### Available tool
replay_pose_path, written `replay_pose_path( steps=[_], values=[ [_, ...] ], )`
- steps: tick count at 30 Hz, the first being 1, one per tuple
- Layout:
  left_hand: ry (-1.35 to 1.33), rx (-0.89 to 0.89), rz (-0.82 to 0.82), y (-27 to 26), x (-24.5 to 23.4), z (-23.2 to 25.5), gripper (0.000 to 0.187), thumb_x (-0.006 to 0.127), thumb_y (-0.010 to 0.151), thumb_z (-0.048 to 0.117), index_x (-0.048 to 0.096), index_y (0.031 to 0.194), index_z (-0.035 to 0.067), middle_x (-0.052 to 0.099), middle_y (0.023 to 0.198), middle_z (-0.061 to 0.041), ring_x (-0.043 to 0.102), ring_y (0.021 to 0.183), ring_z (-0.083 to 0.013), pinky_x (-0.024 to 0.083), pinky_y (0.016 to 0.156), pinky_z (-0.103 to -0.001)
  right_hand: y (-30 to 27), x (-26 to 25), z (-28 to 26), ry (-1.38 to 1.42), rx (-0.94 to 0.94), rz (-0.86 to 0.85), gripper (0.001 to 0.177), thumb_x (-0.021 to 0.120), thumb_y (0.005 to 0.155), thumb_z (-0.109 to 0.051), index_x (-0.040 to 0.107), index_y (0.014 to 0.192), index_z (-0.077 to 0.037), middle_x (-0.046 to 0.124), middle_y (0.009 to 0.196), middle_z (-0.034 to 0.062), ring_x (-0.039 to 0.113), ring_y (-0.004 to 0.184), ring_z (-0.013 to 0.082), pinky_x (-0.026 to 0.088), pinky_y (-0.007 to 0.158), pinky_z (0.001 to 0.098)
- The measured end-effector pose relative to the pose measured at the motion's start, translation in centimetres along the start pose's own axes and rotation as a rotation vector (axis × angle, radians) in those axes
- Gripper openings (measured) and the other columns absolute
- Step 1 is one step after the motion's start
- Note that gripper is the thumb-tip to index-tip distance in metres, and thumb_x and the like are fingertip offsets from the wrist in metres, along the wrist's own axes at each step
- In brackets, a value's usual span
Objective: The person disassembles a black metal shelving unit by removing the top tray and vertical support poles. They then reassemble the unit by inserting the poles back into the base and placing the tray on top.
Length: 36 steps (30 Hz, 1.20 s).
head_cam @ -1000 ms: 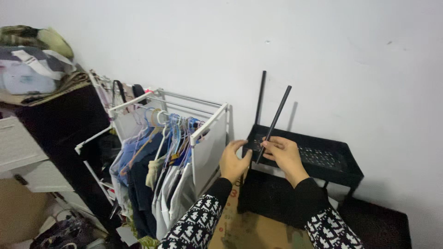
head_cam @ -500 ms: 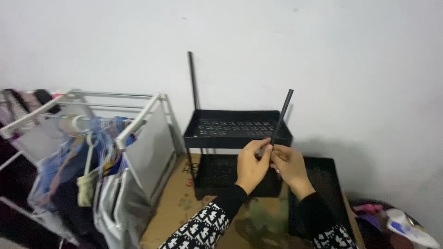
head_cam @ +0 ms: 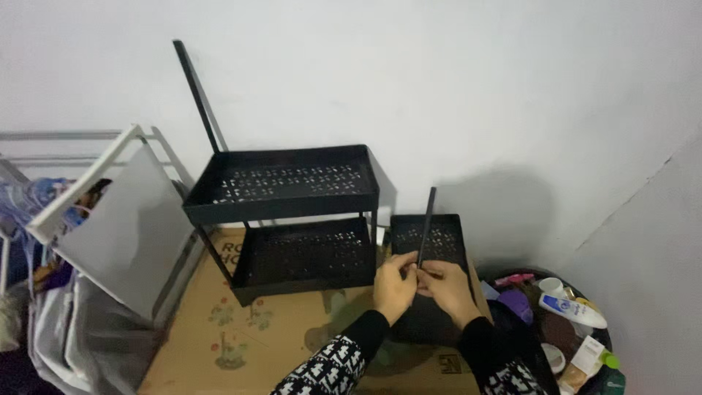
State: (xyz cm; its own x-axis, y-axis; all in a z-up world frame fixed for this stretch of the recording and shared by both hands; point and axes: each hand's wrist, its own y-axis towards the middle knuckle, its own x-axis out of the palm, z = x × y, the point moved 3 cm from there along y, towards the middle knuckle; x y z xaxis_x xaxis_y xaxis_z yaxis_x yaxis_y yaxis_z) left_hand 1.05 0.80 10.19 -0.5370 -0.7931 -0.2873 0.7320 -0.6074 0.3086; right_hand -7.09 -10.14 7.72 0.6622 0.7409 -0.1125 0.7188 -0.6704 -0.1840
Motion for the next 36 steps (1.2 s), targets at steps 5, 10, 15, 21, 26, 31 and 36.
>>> replay_pose_path(
  steps=[5,10,15,21,26,31,36],
  values=[
    [0.097,-0.275,-0.102,-0.6,4.1,-6.5,0.032,0.058,0.085,0.02,0.066,0.111,0.003,0.067,0.111,-0.017,0.066,0.1,-0.0279,0.05,0.086,-0.033,1.2,-1.0,2.9,-0.228,0.044,-0.011,0.028,0.065,0.083,-0.014,0.067,0.104,0.005,0.072,0.093,0.0155,0.071,0.076,0.0207,0.061,0.066,0.0321],
    [0.13,-0.386,-0.168,-1.8,5.7,-10.5,0.038,0.056,0.087,0.026,0.063,0.113,0.0,0.062,0.116,-0.017,0.06,0.108,-0.0307,0.046,0.092,-0.035,2.8,-1.1,6.5,-0.345,0.087,-0.059,0.023,0.068,0.08,-0.012,0.071,0.095,0.005,0.073,0.083,0.0152,0.071,0.07,0.02,0.059,0.062,0.0318],
    [0.204,-0.527,-0.285,-2.7,6.3,-11.7,0.042,0.052,0.089,0.032,0.06,0.116,0.0,0.062,0.115,-0.019,0.06,0.107,-0.0326,0.045,0.092,-0.038,4.5,-0.4,9.9,-0.47,0.173,-0.128,0.019,0.066,0.077,-0.01,0.072,0.085,0.005,0.074,0.078,0.014,0.072,0.067,0.019,0.06,0.058,0.0304],
    [0.357,-0.534,-0.416,-2.7,6.3,-11.3,0.046,0.047,0.092,0.036,0.065,0.105,-0.004,0.066,0.101,-0.023,0.063,0.091,-0.0355,0.049,0.083,-0.042,6.2,-0.2,12.8,-0.698,0.042,-0.129,0.022,0.07,0.073,-0.014,0.068,0.075,0.008,0.069,0.069,0.0207,0.069,0.059,0.0259,0.052,0.055,0.0367],
    [0.473,-0.575,-0.448,-2.6,5.6,-9.5,0.047,0.048,0.092,0.036,0.066,0.099,-0.007,0.065,0.093,-0.025,0.063,0.085,-0.0362,0.049,0.077,-0.043,7.5,-0.3,14.4,-0.817,0.015,-0.159,0.023,0.071,0.071,-0.016,0.069,0.076,0.006,0.07,0.076,0.0228,0.067,0.061,0.0269,0.052,0.059,0.0358],
    [0.438,-0.53,-0.29,-1.8,4.1,-7.2,0.034,0.052,0.089,0.029,0.066,0.104,0.002,0.066,0.094,-0.019,0.065,0.085,-0.0332,0.051,0.076,-0.041,7.1,-0.3,10.9,-0.652,-0.158,0.028,0.033,0.077,0.069,-0.017,0.07,0.094,0.002,0.07,0.084,0.0215,0.066,0.066,0.0253,0.052,0.06,0.0327],
    [0.344,-0.262,0.198,-0.9,0.3,-1.7,0.026,0.057,0.086,0.025,0.069,0.097,0.004,0.066,0.094,-0.016,0.063,0.086,-0.0348,0.05,0.074,-0.041,4.1,1.6,2.0,-0.379,-0.25,0.078,0.023,0.068,0.081,-0.019,0.071,0.093,0.001,0.073,0.077,0.0122,0.066,0.056,0.0155,0.05,0.054,0.0278]
  ],
)
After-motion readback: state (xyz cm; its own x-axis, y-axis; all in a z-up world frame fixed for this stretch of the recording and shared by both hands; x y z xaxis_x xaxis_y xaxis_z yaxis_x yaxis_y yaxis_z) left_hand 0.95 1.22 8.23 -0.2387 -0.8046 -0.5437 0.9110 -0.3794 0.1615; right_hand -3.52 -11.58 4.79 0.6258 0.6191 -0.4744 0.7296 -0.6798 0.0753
